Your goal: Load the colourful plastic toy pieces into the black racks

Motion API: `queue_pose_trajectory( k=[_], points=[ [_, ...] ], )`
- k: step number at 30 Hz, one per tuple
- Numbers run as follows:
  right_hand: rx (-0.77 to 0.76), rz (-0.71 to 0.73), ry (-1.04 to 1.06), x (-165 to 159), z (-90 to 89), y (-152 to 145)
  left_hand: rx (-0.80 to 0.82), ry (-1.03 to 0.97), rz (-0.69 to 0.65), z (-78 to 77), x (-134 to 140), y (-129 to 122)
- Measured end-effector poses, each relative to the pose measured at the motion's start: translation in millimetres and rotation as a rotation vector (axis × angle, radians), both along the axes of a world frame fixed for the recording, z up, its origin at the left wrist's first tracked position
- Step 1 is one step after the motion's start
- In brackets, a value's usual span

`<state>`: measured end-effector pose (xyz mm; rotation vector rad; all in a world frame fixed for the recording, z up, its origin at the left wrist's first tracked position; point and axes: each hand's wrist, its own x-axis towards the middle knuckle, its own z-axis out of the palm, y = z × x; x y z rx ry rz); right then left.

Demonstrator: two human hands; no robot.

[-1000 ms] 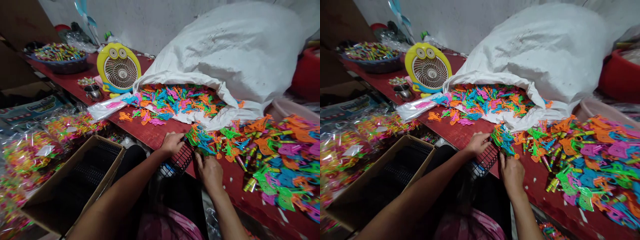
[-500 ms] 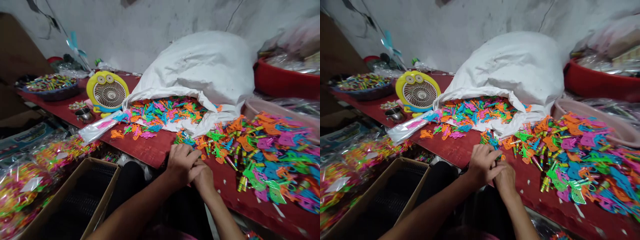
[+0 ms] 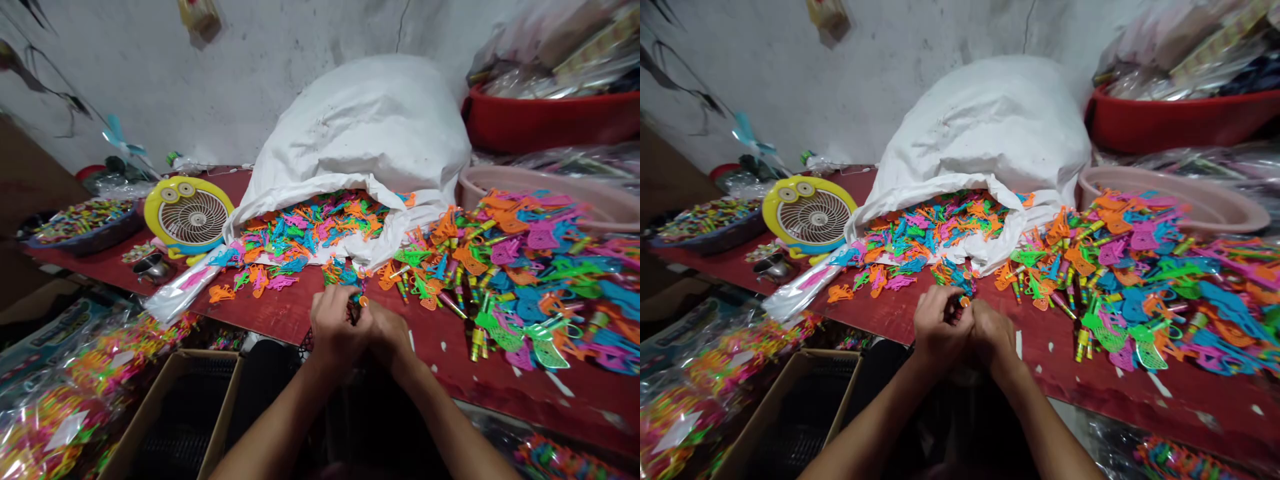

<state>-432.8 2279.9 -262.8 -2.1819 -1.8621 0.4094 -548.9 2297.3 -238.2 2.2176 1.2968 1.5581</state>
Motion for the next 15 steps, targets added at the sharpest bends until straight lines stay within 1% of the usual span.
queue_pose_trajectory(
  k=[2,5,7,9,12,15],
  points=[
    [-0.01,0.024,0.029,1.8,1.7,2.4,-0.064,-0.029,0.0,-6.1,0.7,-1.2],
    [-0.02,0.035,0.038,4.1,5.0,4.1,-0.176,-0.091,0.032,-20.4,0.2,-1.4],
    [0.002,0.058,0.031,5.5,4.9,4.2,-0.236,-0.1,0.049,-28.5,-1.5,0.2],
    [0.08,0.091,0.008,6.8,0.3,3.6,-0.282,-0.062,0.034,-32.9,-3.8,2.5],
    [0.225,0.084,-0.017,8.9,-14.2,1.9,-0.313,0.054,-0.01,-34.9,-7.2,4.2],
    [0.342,0.082,0.052,11.8,-27.4,-0.8,-0.36,0.152,-0.04,-37.2,-10.5,4.2]
  ],
)
